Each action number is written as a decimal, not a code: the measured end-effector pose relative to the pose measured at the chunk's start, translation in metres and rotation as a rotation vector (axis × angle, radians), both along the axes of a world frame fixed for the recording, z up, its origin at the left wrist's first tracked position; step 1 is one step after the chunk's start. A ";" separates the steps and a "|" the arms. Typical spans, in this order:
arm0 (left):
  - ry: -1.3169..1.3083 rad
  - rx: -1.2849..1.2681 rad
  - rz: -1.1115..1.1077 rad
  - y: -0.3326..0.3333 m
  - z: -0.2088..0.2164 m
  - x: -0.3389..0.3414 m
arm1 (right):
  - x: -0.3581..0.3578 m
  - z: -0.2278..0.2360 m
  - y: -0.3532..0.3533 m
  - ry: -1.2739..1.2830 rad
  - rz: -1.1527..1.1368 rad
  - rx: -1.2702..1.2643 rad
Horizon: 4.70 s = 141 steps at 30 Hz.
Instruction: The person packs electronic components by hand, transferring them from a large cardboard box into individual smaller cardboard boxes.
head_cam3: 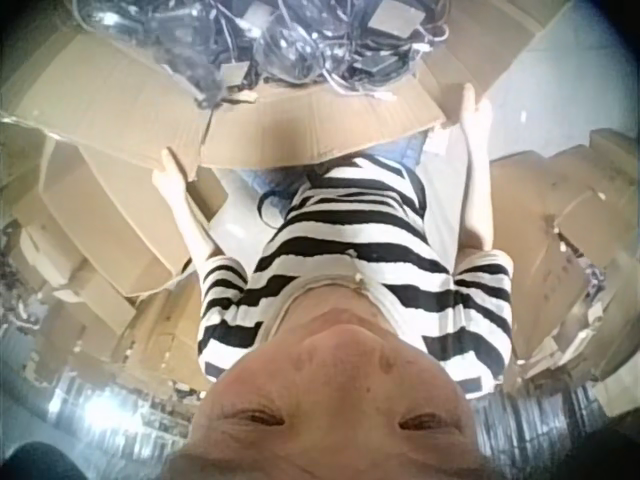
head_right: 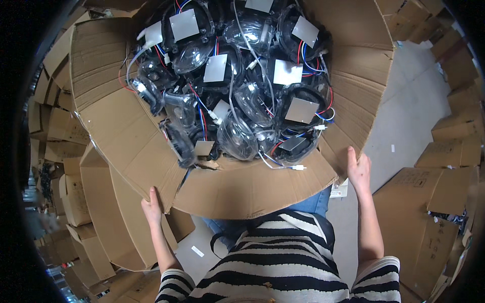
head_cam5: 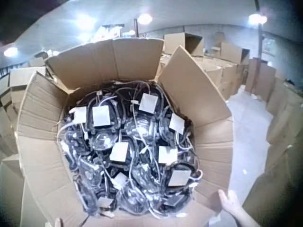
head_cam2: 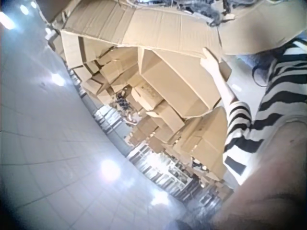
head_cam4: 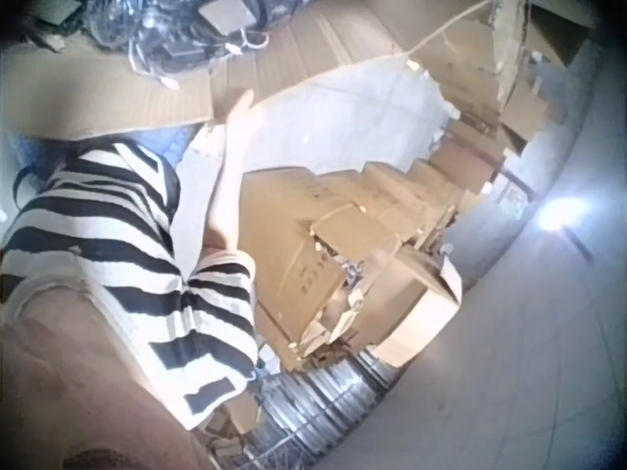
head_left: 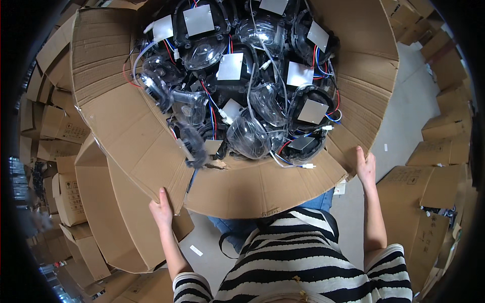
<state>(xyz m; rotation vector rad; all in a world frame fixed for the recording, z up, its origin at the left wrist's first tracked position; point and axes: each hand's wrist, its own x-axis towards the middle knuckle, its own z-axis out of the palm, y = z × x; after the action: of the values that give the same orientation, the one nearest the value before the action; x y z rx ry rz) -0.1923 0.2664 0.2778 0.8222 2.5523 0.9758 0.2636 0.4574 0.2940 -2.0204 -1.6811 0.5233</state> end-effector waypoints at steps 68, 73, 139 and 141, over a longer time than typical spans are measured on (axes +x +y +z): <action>-0.137 -0.687 -0.706 -0.062 0.031 0.106 | -0.123 -0.042 -0.037 0.235 0.468 0.176; -0.268 -0.281 -0.783 -0.023 0.039 0.135 | -0.134 -0.063 -0.020 0.374 0.389 0.220; 0.145 0.160 -0.735 0.095 0.049 0.131 | -0.027 0.007 0.081 0.566 0.539 -0.151; 0.123 0.154 -0.712 0.085 0.048 0.129 | -0.031 0.019 0.067 0.736 0.620 -0.094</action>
<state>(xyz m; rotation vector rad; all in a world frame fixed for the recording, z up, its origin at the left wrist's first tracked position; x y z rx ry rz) -0.0629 0.3512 0.3257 1.7127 2.0079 0.8924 0.2329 0.5245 0.3131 -1.0757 -1.7531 1.3705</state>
